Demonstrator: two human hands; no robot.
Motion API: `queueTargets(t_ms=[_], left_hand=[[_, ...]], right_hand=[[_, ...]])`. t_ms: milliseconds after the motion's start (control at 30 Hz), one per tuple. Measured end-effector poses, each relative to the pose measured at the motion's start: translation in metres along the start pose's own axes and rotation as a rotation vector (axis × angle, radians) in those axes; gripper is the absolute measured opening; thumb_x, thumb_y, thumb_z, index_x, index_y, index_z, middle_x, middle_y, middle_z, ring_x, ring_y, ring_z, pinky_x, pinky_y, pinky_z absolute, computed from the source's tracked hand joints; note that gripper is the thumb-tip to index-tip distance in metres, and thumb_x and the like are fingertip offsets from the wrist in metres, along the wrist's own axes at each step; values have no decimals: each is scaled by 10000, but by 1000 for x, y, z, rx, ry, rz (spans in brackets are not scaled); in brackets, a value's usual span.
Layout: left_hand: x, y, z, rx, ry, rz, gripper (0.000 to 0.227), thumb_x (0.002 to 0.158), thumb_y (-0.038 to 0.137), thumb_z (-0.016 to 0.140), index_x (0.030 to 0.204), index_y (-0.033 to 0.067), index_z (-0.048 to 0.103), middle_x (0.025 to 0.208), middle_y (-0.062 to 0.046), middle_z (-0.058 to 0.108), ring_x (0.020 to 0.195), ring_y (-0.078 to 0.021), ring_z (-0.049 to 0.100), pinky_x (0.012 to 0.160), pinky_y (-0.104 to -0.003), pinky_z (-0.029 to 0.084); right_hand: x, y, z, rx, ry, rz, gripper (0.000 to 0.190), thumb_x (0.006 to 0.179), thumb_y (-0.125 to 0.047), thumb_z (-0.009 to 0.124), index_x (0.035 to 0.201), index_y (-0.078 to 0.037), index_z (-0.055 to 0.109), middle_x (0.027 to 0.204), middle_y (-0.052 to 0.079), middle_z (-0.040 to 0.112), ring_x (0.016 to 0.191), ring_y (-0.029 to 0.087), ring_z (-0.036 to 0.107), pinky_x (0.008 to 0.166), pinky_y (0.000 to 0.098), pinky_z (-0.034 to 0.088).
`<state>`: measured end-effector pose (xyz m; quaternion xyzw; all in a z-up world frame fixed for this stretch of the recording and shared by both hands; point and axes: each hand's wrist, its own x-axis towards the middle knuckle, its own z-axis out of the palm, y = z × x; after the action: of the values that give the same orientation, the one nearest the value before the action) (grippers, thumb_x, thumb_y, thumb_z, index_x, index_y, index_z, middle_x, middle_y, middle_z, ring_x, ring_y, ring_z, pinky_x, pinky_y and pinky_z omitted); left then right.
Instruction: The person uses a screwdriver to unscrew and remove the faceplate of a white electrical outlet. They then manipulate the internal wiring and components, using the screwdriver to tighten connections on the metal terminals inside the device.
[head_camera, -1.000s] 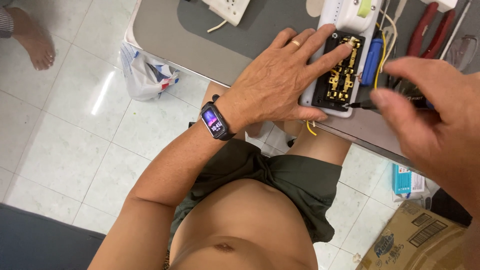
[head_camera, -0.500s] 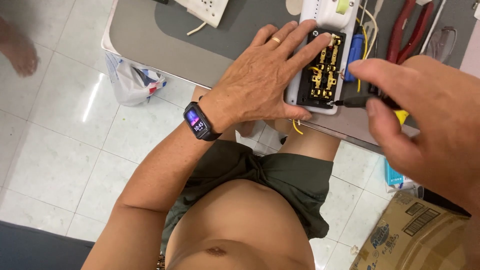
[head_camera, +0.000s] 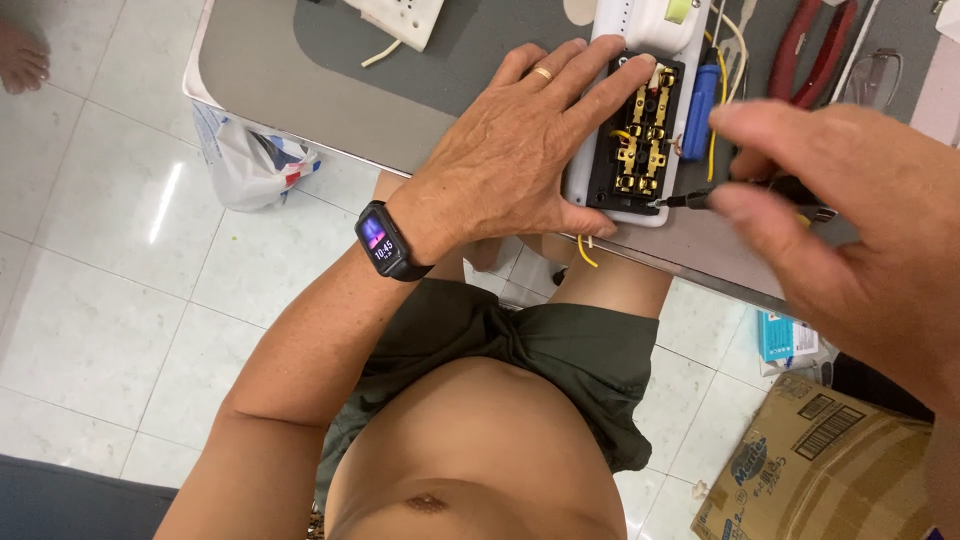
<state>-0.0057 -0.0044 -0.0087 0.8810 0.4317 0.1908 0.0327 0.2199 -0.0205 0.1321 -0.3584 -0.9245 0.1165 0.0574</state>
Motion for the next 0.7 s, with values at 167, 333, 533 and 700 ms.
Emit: queueTargets(t_ms=[167, 333, 533, 700], left_hand=[[-1, 0, -1, -19, 3, -6, 1252, 766, 870, 889, 1523, 138, 211, 1557, -140, 291, 1378, -330, 453, 1124, -445, 325], [-1, -1, -1, -68, 15, 0, 1221, 772, 813, 913, 1514, 134, 221, 1545, -153, 300, 1370, -334, 457, 1112, -444, 335], [0, -1, -2, -89, 33, 2, 1214, 742, 794, 937, 1496, 137, 249, 1521, -154, 326, 1346, -326, 471, 1090, -430, 343], [-2, -2, -2, -65, 21, 4, 1182, 813, 809, 911, 1511, 150, 221, 1539, -159, 304, 1369, -331, 462, 1113, -438, 339]], right_hand=[[-2, -6, -2, 34, 8, -17, 340, 945, 112, 505, 1260, 131, 633, 1125, 247, 647, 1028, 369, 617, 851, 449, 499], [-9, 10, 1, -57, 44, -70, 411, 999, -71, 663, 1305, 202, 640, 1199, 335, 682, 1042, 402, 653, 899, 469, 528], [-4, -10, -3, 42, 34, -46, 392, 892, 146, 494, 1268, 143, 607, 1179, 249, 633, 1098, 370, 614, 991, 468, 500], [-10, 3, 4, -28, 40, -54, 378, 985, 38, 641, 1326, 197, 620, 1196, 325, 661, 1072, 408, 635, 946, 479, 518]])
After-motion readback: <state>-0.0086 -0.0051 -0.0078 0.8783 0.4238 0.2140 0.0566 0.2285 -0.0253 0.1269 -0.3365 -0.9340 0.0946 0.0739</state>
